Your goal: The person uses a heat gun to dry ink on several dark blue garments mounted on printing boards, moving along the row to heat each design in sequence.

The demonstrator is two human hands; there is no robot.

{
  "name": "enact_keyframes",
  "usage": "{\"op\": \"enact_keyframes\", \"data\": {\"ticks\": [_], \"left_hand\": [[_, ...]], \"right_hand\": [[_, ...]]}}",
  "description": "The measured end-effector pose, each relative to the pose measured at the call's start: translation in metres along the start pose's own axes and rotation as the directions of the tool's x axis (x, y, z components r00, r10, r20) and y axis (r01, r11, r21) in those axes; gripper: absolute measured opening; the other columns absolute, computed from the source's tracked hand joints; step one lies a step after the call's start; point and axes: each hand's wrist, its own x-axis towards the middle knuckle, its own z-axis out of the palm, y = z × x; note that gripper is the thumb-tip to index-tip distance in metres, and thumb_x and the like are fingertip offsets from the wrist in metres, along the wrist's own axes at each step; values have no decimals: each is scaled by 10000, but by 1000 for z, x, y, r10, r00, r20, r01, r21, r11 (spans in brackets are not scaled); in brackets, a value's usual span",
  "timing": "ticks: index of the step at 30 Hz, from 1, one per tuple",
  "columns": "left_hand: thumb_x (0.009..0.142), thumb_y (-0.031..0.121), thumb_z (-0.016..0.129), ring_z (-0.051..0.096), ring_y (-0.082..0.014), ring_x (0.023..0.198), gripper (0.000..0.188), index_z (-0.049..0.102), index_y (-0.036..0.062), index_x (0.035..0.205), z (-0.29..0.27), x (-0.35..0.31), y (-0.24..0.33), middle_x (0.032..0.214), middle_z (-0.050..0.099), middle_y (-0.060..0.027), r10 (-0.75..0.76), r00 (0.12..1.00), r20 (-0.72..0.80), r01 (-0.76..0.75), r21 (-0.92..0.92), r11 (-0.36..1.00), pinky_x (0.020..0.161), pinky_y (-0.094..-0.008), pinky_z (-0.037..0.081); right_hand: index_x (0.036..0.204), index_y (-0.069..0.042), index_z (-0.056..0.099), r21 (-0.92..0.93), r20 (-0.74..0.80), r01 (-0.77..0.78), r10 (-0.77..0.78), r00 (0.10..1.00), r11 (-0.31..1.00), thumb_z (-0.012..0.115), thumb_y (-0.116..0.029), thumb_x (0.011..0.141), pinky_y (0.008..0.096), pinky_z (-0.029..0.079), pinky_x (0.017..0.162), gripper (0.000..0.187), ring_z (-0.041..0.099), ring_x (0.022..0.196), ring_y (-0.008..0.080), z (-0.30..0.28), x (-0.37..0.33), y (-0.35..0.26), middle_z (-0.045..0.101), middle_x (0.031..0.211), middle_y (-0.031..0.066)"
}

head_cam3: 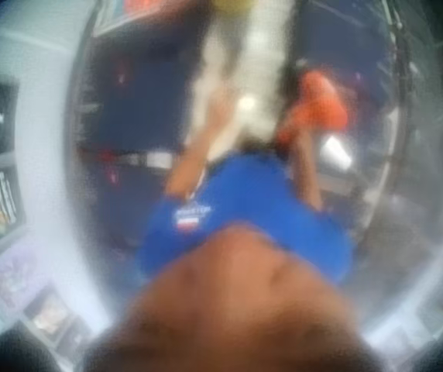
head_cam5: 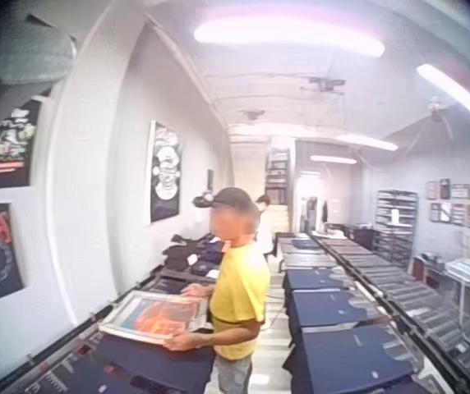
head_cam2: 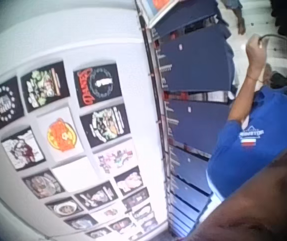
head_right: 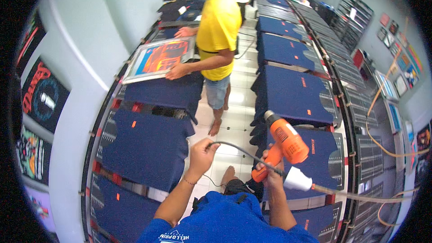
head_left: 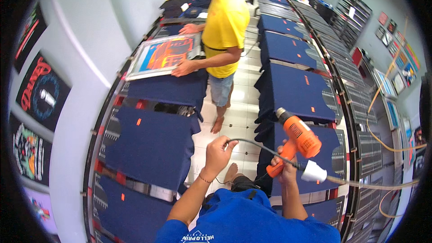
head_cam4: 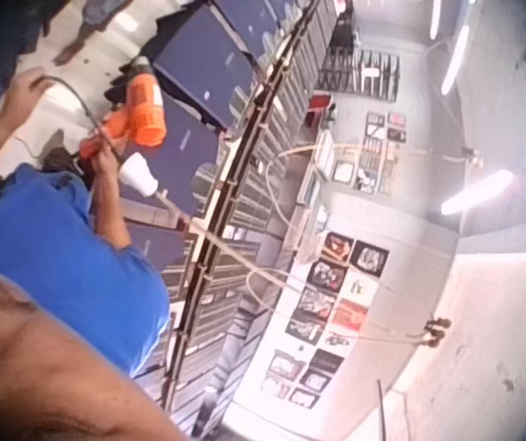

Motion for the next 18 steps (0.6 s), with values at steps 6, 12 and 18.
{"op": "enact_keyframes", "data": {"ticks": [6,12,18], "left_hand": [[869,245,730,469,-236,492,313,600,-2,729,49,131,6,576,523,-123,100,995,29,-101,12,995,498,-362,383],[866,219,728,511,-212,492,292,602,-5,726,103,233,9,572,534,-120,112,993,44,-117,132,984,489,-337,395],[943,190,620,453,-239,484,358,516,-24,675,131,309,-13,583,500,-180,182,982,41,-186,229,955,487,-382,366]], "right_hand": [[1438,-74,291,-27,57,339,-337,940,941,760,-353,852,262,516,655,800,571,788,102,-16,88,-74,478,1074,54],[1333,24,375,-5,-20,640,-640,768,768,676,-684,778,267,504,593,948,543,724,137,-10,199,-143,487,969,61],[1375,4,314,-82,82,683,-678,730,726,763,-587,747,260,519,563,972,496,724,137,3,319,-202,453,1021,91]]}}
